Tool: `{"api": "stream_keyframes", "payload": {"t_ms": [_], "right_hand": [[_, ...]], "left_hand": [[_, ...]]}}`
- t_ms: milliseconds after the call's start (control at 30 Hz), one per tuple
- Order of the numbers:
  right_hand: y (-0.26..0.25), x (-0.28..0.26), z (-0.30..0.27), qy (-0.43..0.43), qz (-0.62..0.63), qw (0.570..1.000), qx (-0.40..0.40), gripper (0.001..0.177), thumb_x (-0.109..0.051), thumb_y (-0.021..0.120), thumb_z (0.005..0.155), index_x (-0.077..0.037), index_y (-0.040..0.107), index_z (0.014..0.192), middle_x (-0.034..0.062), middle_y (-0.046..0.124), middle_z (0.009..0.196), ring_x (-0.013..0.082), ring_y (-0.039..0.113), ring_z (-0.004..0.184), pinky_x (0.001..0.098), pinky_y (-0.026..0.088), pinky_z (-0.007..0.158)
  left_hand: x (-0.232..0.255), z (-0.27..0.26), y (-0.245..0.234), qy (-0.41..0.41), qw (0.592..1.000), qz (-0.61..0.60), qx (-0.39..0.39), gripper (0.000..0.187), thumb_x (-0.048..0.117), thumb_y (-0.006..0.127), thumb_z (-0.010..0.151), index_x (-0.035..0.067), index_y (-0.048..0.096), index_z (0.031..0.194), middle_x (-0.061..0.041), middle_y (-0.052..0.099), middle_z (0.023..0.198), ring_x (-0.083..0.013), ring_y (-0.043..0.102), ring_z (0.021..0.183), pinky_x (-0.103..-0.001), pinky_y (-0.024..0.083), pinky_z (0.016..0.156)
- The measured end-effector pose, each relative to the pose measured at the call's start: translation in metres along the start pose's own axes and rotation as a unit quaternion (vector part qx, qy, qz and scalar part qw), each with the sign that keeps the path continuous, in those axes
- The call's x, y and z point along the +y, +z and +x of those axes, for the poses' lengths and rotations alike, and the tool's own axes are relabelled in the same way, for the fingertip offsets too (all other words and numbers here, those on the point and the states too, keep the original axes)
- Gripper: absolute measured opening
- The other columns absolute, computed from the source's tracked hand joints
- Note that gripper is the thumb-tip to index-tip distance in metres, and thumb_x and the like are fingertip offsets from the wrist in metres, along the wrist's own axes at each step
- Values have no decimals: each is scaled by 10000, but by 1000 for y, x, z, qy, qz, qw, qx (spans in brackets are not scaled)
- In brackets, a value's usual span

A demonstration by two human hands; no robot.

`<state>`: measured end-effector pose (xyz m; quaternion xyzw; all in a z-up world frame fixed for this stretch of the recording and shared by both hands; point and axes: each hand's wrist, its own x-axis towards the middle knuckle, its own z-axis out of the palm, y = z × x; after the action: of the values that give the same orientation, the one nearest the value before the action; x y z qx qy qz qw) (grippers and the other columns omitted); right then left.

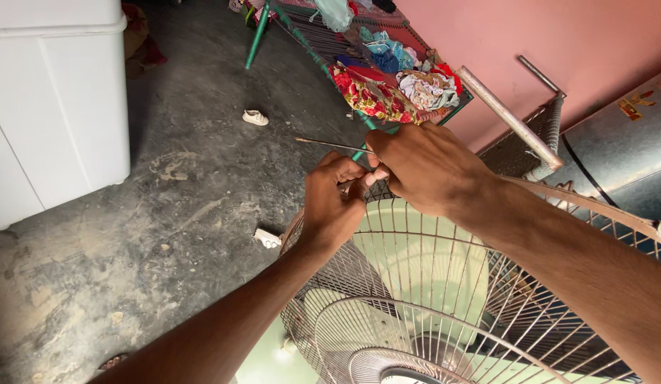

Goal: The person uses a screwdriver to tighten screws on the front wire cage of a standing electric fan. They work around the perimeter of the cage, securing multiple fasteners to stabilize the assembly.

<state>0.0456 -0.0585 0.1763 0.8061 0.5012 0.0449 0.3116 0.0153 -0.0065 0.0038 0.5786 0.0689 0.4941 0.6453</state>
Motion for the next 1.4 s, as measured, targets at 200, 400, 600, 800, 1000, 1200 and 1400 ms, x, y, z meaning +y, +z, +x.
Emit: {"api": "stream_keyframes", "payload": {"t_ms": [200, 400, 600, 800, 1000, 1200, 1400], "right_hand": [[-6, -3, 9, -26, 22, 999, 25, 235, 6, 644, 875, -28, 629, 1107, 161, 742, 780, 268, 739, 677, 412, 592, 662], [-3, 8, 10, -29, 60, 997, 40, 254, 69, 621, 829, -22, 633, 1066, 160, 733, 740, 266, 747, 653, 420, 588, 629], [-1, 9, 14, -36, 85, 995, 49, 195, 39, 633, 862, -31, 642, 1044, 164, 727, 667, 248, 742, 608, 413, 571, 596], [-4, 10, 19, -35, 82, 995, 53, 225, 74, 614, 855, -33, 629, 1053, 145, 729, 690, 224, 740, 591, 398, 569, 556], [-14, 11, 14, 14, 130, 991, -26, 80, -90, 591, 985, -39, 611, 1044, 140, 746, 747, 219, 753, 610, 401, 560, 596], [-47, 24, 10, 92, 325, 940, 51, 219, -119, 608, 978, -118, 645, 1195, 84, 769, 824, 172, 736, 627, 350, 537, 552], [-26, -10, -42, 191, 624, 687, 319, 223, -263, 517, 1168, -100, 669, 1169, 120, 565, 644, 150, 418, 404, 321, 300, 350]], "left_hand": [[1, 0, -4, -4, 999, 23, 41, 104, -63, 735, 855, -22, 652, 807, -100, 653, 908, -195, 763, 812, -299, 594, 630], [-2, 1, 4, -5, 998, 39, 45, 94, -109, 682, 834, -27, 647, 803, -109, 629, 888, -215, 745, 794, -325, 564, 596], [-6, 4, 4, 1, 998, 48, 46, 102, -127, 638, 823, -26, 627, 810, -109, 608, 897, -214, 723, 774, -320, 597, 631], [-4, 9, 3, 4, 996, 69, 50, 100, -124, 648, 817, -26, 632, 807, -113, 606, 885, -228, 711, 772, -346, 581, 635], [-11, 8, 1, 27, 999, 43, 17, 94, -52, 708, 863, -16, 631, 824, -102, 608, 894, -216, 700, 801, -322, 566, 720], [-14, 11, -5, -18, 999, -21, -21, 102, 63, 752, 908, -6, 689, 868, -85, 628, 908, -174, 694, 797, -308, 572, 732], [-13, 22, -20, -85, 990, -21, -107, 124, 108, 749, 923, -11, 718, 917, -103, 701, 918, -165, 730, 845, -293, 591, 765]]}}
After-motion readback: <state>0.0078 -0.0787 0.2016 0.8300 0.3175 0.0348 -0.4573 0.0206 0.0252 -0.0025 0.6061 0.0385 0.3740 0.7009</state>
